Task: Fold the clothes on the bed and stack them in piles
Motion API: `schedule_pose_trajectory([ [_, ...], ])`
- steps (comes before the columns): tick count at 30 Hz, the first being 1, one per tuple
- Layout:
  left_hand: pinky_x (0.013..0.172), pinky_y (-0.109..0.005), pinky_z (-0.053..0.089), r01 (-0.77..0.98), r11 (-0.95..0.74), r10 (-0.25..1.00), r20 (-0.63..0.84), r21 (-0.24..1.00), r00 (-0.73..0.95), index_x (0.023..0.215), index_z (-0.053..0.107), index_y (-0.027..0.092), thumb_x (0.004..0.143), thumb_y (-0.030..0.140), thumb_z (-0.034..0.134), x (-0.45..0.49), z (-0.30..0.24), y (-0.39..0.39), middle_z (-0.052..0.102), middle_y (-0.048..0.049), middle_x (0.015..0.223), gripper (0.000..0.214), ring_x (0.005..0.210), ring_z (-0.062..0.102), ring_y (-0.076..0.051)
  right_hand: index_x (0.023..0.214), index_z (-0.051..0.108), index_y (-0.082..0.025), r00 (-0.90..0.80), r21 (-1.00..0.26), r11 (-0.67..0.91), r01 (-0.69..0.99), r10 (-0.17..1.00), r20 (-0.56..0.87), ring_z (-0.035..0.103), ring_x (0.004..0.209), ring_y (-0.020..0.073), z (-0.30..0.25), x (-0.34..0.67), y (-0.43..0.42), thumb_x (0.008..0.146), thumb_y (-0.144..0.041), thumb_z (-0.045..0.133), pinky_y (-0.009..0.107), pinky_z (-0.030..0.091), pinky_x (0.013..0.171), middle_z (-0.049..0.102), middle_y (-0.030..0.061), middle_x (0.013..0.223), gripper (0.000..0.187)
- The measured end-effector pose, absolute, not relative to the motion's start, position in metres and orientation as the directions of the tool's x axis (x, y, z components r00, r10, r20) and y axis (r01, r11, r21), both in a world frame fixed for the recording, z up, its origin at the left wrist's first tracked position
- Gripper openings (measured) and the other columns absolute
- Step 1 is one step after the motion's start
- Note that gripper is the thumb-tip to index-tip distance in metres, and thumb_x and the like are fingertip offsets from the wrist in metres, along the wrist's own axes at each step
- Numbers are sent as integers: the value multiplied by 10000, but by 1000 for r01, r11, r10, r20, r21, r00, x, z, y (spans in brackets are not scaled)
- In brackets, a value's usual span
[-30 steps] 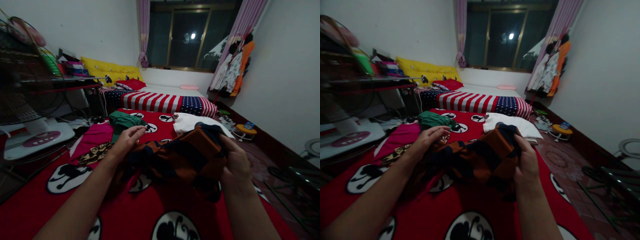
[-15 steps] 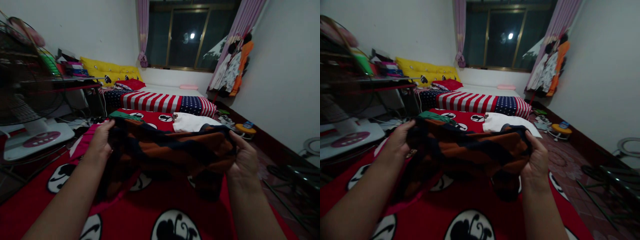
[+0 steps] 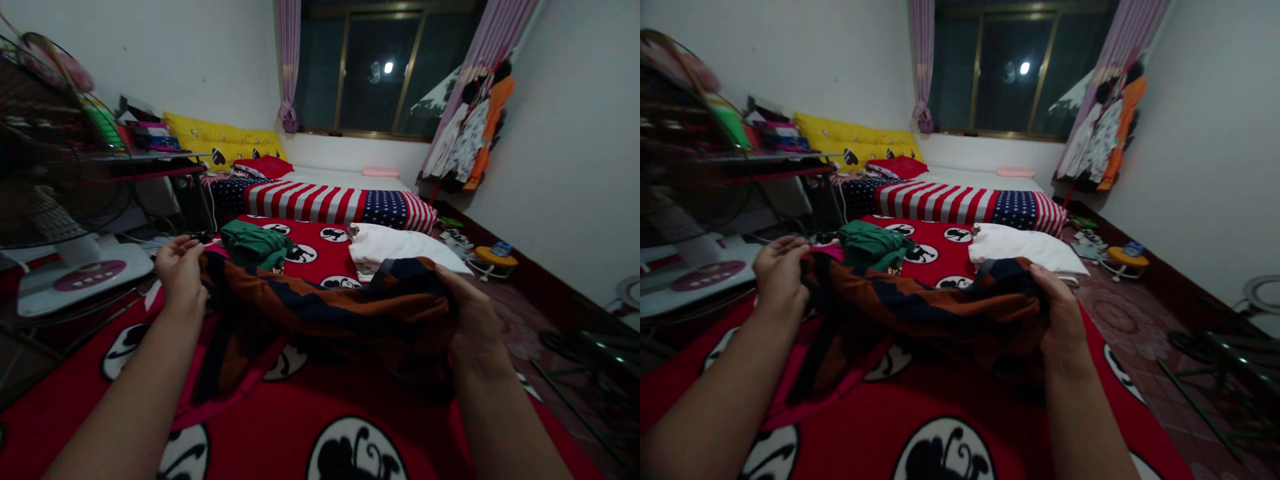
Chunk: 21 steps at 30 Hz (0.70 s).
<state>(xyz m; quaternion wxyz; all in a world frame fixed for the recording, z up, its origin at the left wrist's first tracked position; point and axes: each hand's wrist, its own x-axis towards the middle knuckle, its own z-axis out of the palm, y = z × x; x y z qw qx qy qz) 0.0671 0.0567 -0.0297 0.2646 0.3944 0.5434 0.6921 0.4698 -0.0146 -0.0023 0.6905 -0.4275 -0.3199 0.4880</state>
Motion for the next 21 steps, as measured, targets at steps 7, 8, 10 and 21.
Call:
schedule_pose_trajectory([
  [7,805,-308,510,526,-390,818,547,756,-178,951,699,161,770,384,601,130,-29,49,714,-57,934,304,875,660,-205,967,715,-207,295,-927,90,-365,955,-23,698,907,252,-6,473,-17,651,-343,763,327,582,784,741,22,940,348],
  [8,807,-315,512,545,-394,867,496,740,-48,1004,700,159,775,414,600,139,-32,47,714,-73,976,357,893,663,-219,973,716,-210,273,-931,90,-353,962,-11,696,914,256,-6,473,-18,642,-346,771,322,582,774,741,25,949,362],
  [10,836,-338,502,638,-403,900,410,657,147,1140,667,151,764,452,622,152,-40,45,693,-108,1075,484,959,651,-254,986,718,-215,199,-942,85,-325,980,20,698,907,267,-3,474,-22,638,-363,776,328,584,752,742,35,954,383],
  [21,663,-273,456,684,-330,920,383,650,80,809,677,185,658,385,669,138,-31,42,681,-27,800,251,759,631,-211,1031,714,-205,-172,-992,36,-119,983,56,709,832,278,3,472,-35,647,-458,781,314,561,675,738,92,962,464],
])
